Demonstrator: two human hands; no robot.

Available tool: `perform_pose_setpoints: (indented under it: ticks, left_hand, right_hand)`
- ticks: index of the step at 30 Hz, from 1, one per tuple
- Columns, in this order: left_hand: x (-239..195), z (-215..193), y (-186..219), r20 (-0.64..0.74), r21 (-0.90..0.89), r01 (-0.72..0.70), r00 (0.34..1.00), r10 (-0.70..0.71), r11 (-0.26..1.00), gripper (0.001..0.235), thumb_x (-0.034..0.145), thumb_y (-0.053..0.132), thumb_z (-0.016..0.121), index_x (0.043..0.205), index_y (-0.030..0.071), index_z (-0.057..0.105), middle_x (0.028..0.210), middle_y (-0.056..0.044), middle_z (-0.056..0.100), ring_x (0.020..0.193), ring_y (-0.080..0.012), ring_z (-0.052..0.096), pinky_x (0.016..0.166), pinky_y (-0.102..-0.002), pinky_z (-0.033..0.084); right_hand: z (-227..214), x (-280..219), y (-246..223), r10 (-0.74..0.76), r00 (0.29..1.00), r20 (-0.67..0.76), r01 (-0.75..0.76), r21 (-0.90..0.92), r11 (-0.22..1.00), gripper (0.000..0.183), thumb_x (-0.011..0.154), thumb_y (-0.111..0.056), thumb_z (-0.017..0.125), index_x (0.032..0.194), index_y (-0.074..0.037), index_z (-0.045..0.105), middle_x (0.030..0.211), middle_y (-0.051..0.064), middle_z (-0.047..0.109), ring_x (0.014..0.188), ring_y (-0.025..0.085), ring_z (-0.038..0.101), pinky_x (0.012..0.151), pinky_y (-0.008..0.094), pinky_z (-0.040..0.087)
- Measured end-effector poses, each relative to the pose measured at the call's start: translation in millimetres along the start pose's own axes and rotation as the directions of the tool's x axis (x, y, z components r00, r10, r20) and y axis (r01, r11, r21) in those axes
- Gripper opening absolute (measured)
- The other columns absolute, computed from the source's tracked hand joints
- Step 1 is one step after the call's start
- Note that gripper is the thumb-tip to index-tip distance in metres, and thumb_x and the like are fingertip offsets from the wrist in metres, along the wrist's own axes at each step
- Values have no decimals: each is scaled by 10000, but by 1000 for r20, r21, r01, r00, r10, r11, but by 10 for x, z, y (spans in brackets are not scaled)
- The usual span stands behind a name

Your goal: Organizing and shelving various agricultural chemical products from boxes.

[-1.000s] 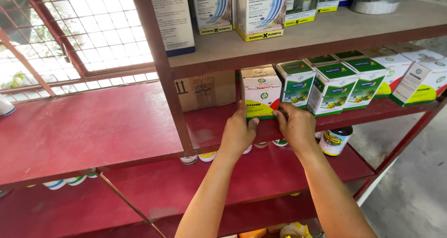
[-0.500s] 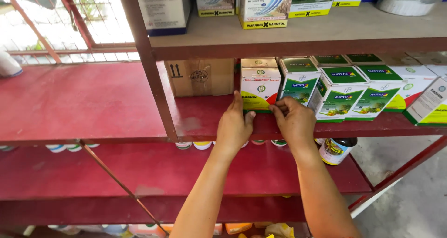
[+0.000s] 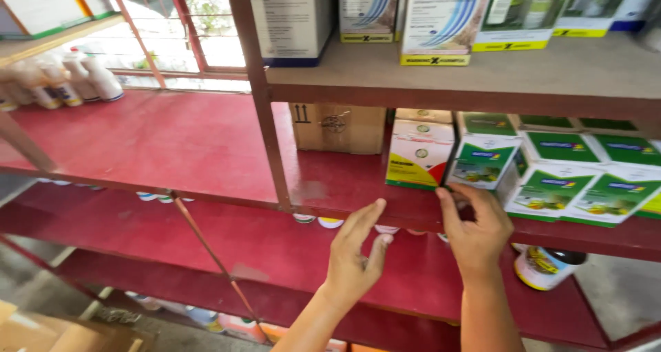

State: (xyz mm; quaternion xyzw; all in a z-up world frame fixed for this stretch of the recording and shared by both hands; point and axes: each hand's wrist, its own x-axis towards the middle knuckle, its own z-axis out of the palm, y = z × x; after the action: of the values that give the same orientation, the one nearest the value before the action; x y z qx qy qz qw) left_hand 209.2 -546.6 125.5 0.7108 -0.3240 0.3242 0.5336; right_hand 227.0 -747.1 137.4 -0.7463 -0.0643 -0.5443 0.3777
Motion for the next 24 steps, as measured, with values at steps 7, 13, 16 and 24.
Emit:
perform_pose_setpoints:
  ticks: [7,13,16,24]
  left_hand:
    - [-196,-380,73,-109,-39,49,993,-53,998,485,926,-21,717,1398,25,615,1315,-197,682,1205,-326,691,1046,-355,548]
    - [-575,-1134,-73,-181,-14,37,983,-39,999,435,954,-8,722,1378,24,631,1305,-178,696,1203,-310,693,1074,-365,550]
    - [-750,-1704,-80,-241,65,86,968,-68,994,420,947,1,728,1359,30,645,1295,-172,697,1192,-311,703,1032,-360,570]
    - [-1339,-3613,15,-392,416,176,920,1,892,414,942,40,727,1347,35,641,1310,-152,695,1215,-310,690,1046,-371,558]
  right_hand:
    - [120,-735,-202,-74,997,1,72,227,971,130,988,17,813,1069,9,711,1010,102,735,910,173,693,850,267,552]
    - [596,-1181,-819,-99,985,139,36,400,916,172,947,14,815,1073,-14,700,1011,76,731,910,143,696,907,259,557]
    - [991,-1319,-1265,-123,970,210,21,432,902,158,941,14,808,1057,-15,706,996,77,736,914,157,701,890,259,554]
    - [2160,-2027,-2921,-213,900,380,-77,621,780,189,866,-5,821,1027,-3,723,1001,100,719,920,166,692,819,268,559]
